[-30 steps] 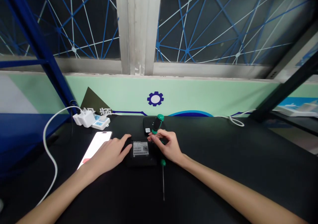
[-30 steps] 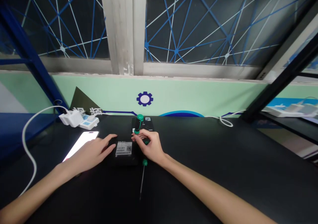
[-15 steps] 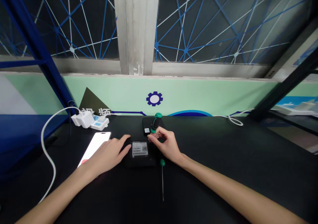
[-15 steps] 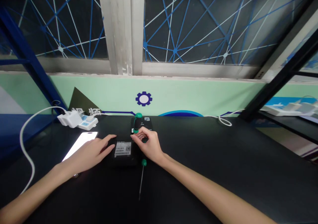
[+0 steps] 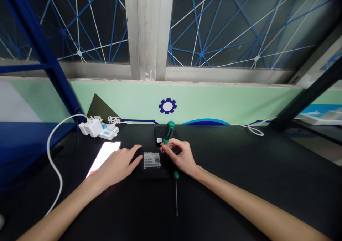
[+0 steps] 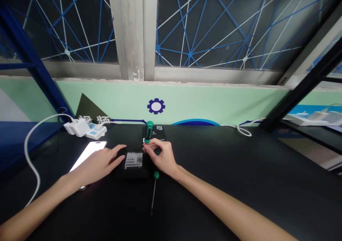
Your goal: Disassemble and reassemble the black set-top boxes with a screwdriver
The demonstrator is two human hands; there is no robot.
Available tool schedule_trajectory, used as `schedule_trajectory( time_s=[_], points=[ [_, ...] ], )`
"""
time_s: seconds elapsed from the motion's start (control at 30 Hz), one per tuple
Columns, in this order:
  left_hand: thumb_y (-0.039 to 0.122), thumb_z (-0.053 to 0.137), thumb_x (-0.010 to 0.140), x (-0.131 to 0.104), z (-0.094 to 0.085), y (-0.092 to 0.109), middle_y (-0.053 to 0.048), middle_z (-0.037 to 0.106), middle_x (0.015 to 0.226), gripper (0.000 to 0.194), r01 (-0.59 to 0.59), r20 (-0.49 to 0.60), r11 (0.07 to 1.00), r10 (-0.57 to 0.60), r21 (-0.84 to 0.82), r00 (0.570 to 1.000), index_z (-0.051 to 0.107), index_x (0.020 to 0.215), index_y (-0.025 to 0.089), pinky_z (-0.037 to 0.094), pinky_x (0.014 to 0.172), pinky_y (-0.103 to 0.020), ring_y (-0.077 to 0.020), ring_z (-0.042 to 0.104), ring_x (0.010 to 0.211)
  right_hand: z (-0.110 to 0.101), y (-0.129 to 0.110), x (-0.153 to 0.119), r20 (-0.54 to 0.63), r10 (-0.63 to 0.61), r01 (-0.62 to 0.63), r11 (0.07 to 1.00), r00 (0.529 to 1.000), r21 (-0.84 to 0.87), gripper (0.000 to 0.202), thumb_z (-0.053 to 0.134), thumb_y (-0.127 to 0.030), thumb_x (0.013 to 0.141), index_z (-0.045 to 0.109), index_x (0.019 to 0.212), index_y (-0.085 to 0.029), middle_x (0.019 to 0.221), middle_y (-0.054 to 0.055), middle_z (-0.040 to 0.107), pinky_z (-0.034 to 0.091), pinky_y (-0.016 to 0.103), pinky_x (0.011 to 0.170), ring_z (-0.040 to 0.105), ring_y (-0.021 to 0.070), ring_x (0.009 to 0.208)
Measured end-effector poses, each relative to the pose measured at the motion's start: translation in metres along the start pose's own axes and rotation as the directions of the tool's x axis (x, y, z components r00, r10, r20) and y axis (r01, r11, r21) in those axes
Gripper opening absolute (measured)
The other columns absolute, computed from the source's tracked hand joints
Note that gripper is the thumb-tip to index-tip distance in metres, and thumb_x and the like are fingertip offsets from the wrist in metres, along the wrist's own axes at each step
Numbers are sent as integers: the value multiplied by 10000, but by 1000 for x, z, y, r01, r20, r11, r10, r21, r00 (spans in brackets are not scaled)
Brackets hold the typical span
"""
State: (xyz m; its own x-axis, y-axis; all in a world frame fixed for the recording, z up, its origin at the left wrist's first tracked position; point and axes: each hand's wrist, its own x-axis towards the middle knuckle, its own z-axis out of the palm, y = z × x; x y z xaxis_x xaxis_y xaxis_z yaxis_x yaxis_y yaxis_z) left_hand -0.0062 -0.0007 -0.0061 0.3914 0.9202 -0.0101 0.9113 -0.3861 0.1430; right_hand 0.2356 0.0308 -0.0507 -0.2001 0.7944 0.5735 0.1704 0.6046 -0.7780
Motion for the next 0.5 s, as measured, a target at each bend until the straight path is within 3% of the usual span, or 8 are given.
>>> schedule_trajectory(
  time_s=[0.33, 0.5],
  points=[
    [474, 267, 1029, 0, 2, -1, -84, 699, 766, 563, -1, -2, 1000, 1, 9, 1000, 480, 1454, 172, 488, 687, -369, -329, 703, 837, 1, 1, 1, -39, 35, -37, 998, 999, -47, 267, 707, -430, 869, 644, 746, -202, 682, 35, 716, 561, 293, 596, 665, 181, 595],
    [453, 262, 1034, 0, 1, 2, -94, 704, 792, 552, 5, 7, 999, -5, 35, 1000, 475, 1458, 172, 487, 696, -379, -335, 701, 842, -1, -2, 1, -5, 0, 0, 999, 1000, -39, 184, 656, -360, 915, 705, 867, -190, 756, 48, 750, 567, 297, 653, 691, 186, 646]
  ],
)
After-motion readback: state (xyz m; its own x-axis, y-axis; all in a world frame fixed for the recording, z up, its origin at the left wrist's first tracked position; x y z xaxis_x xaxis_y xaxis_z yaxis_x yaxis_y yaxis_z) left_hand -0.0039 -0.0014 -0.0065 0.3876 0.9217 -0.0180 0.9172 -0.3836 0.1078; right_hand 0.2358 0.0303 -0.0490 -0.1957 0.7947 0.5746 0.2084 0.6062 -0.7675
